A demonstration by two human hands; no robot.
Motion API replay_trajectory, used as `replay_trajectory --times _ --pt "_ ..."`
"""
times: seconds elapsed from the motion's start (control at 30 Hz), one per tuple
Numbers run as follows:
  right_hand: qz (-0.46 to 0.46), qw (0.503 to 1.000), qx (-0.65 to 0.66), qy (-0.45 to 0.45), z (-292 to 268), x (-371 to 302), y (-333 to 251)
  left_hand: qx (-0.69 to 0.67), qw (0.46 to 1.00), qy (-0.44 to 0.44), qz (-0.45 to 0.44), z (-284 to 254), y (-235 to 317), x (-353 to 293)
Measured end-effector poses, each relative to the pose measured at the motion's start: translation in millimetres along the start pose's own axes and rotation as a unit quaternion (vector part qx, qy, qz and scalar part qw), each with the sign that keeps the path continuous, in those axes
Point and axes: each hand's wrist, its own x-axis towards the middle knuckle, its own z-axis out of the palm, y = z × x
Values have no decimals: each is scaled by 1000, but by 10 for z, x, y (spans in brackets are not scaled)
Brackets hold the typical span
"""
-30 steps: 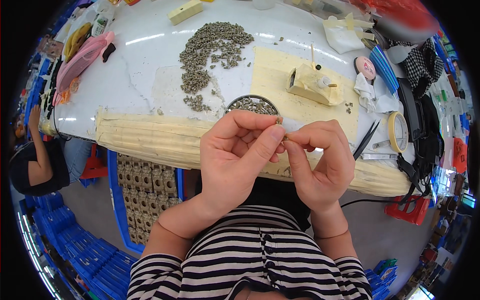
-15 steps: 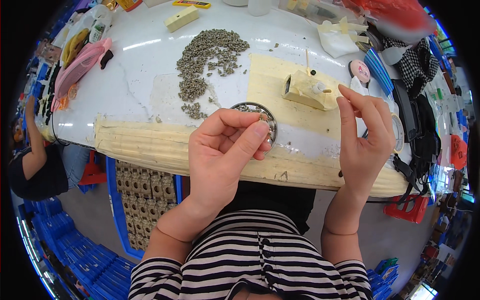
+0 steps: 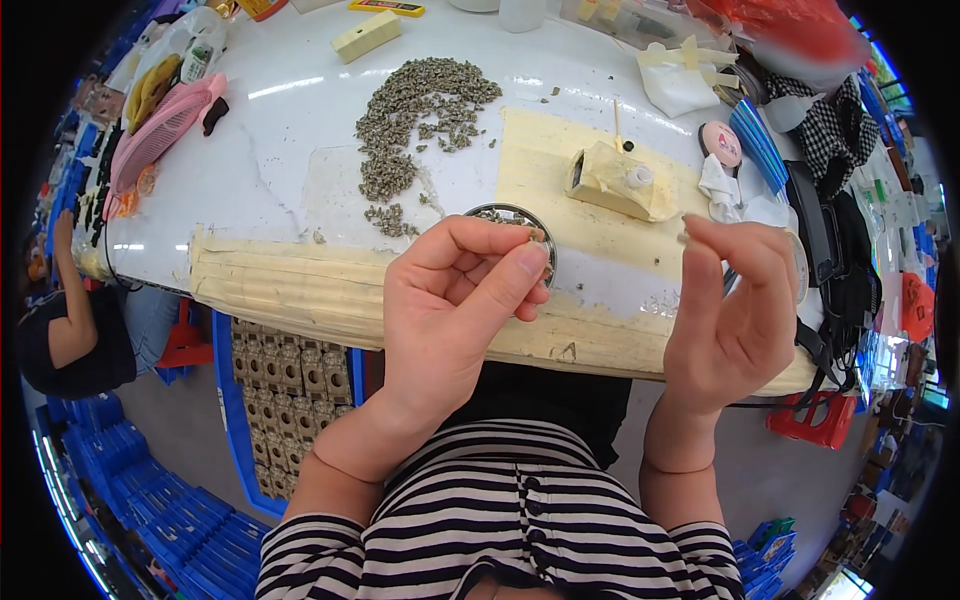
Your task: The person assembles small toy parts by hand, taking tiny metal components from a dish and joining them with a plastic frame.
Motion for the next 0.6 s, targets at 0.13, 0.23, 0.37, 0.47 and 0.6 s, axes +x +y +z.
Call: replay_trajectory --times 0.13,0.23,0.37,0.47,0.6 --pt "60 975 203 -67 93 -183 8 3 1000 0 -16 28 20 -23" --pt "90 956 269 -79 160 -227 -57 -2 1000 -9 -13 40 9 -28" --pt "126 939 314 -58 224 -261 -126 41 999 -1 -10 64 3 -41" --pt "113 947 294 -68 207 -265 -116 45 999 -2 -9 55 0 -49" --pt "105 955 266 -75 186 -271 -111 55 998 -3 -10 63 1 -51"
